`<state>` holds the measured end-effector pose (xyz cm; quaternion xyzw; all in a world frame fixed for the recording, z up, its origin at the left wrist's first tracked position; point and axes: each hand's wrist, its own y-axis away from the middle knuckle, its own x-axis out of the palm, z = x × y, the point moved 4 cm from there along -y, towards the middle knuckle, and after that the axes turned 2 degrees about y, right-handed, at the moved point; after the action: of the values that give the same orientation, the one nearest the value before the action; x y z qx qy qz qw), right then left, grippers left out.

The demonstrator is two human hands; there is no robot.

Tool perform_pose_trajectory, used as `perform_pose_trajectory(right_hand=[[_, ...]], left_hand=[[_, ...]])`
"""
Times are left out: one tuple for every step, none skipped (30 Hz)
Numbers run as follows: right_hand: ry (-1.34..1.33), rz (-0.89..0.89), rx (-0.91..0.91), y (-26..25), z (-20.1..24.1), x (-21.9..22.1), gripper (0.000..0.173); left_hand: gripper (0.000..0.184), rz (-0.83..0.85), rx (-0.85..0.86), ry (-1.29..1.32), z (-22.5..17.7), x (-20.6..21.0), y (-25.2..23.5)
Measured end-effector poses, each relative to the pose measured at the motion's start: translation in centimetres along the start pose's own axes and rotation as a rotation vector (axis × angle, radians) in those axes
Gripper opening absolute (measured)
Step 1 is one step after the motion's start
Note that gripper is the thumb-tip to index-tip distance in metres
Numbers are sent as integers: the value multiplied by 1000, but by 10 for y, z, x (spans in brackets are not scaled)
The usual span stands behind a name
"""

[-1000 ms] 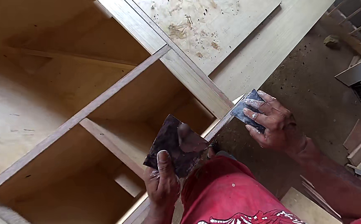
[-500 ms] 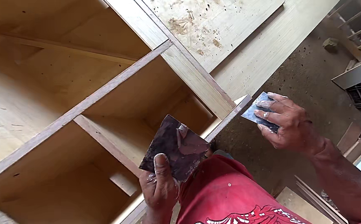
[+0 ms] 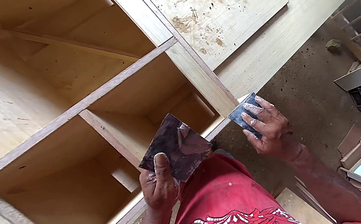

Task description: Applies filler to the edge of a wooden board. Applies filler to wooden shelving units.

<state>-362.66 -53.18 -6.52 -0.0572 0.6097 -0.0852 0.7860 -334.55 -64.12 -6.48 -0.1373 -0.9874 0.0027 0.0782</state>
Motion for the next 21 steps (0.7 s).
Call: perform_pose_trajectory(right_hand=[[1,17,1,2,0,-3,37],[5,38,6,5,1,-8,37],[13,44,13,7,2,-13,36],[17,35,19,7,3,-18,36],[14,13,20,5,4,-20,36],[14,-4,21,1,5,-21,36],[17,-12,20,-3,6,-19,37],[22,-14,18,-7,6,-14,38],[23,-11,14,-9,4,-9,40],[18,-1,11,-9,2,-5,40],[5,14,9,-7,-1,-5,39],[-6,36,14,-4,-3,-9,38],[-3,60,26,0,-5,-14,37],[8,68,38,5,-9,-18,37],[13,52,40,8,-13,-21,38],[15,22,28,9,-16,-23,38],[10,-13,0,7,-18,-23,39],[3,-48,-36,4,-19,-20,39],[-8,-78,-64,1,-21,-14,40],[-18,-102,-79,-1,-23,-6,41],[-33,-125,-87,-1,-27,3,42]], left_hand=[[23,1,-1,0,0,0,0],[23,-2,-4,-2,-1,-2,1],[23,-5,-5,-6,-1,-3,2],[24,-10,-2,-4,-2,-4,1],[24,-14,0,-2,-2,-5,1],[24,-19,-4,0,-2,-5,2],[24,-19,-8,1,-2,-6,3],[23,-18,-10,7,-3,-6,3],[24,-16,-11,20,-4,-5,4],[24,-14,-12,24,-4,-6,4],[24,-17,-11,27,-5,-7,5],[24,-27,-10,24,-6,-10,6],[24,-39,-8,15,-6,-14,7],[25,-52,-6,7,-7,-17,8],[25,-60,-3,10,-8,-20,8],[25,-65,-2,16,-8,-22,8],[25,-68,-3,14,-8,-24,8],[25,-68,-7,14,-8,-25,9],[25,-68,-12,11,-8,-26,9],[25,-69,-10,9,-9,-26,9],[25,-75,-3,7,-10,-27,9]])
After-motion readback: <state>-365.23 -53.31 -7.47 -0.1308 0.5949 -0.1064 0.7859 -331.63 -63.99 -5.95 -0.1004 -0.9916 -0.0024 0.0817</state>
